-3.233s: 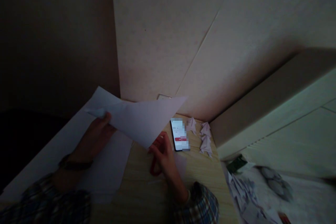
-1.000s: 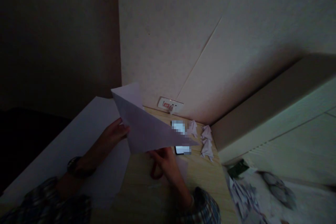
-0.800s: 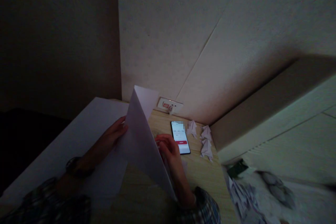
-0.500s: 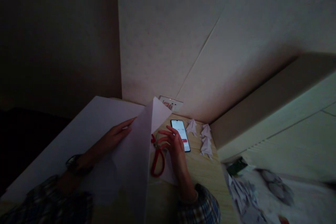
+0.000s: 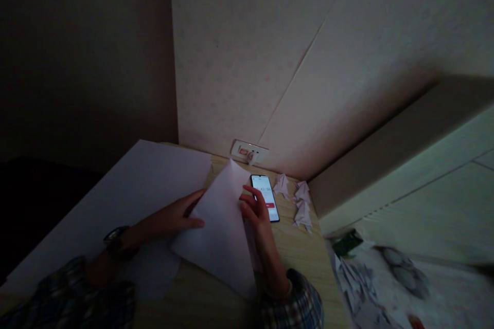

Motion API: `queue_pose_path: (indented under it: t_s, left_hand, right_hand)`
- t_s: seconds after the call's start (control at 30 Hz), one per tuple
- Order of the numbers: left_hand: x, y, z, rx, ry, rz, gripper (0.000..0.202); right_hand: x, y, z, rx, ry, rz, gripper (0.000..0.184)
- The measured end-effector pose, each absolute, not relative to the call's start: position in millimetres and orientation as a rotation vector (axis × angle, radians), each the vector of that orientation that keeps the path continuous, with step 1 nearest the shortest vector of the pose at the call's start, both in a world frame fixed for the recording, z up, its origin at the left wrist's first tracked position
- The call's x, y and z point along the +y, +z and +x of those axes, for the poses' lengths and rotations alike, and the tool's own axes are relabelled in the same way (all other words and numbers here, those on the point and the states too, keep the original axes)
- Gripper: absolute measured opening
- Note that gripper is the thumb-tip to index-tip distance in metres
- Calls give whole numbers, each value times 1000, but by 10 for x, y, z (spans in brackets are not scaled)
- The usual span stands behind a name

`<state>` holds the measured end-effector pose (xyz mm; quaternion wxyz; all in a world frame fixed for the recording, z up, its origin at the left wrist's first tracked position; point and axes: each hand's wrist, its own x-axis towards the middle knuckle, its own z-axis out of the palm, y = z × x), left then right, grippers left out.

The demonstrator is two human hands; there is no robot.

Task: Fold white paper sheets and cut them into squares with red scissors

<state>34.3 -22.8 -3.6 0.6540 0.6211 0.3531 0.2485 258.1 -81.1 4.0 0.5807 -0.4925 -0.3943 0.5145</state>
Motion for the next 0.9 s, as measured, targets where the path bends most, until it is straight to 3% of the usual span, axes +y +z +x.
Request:
queue_pose_path:
  t_s: [0.2, 0.3, 0.53, 0.9]
  left_hand:
    - [-246, -41, 337, 765, 527, 1396, 73]
    - [-270, 39, 359, 795, 522, 1384, 67]
    - [-283, 238, 452, 1021, 668, 1342, 29]
    - [-270, 304, 497, 1168, 802, 1358, 31]
  right_hand:
    - [-828, 65, 2507, -1020, 1222, -1208, 18]
    - [-835, 44, 2486, -1067, 1278, -1210, 19]
    - [-846, 32, 2414, -1122, 1379, -1194, 26]
    - [-848, 18, 2377, -1142, 1427, -1167, 22]
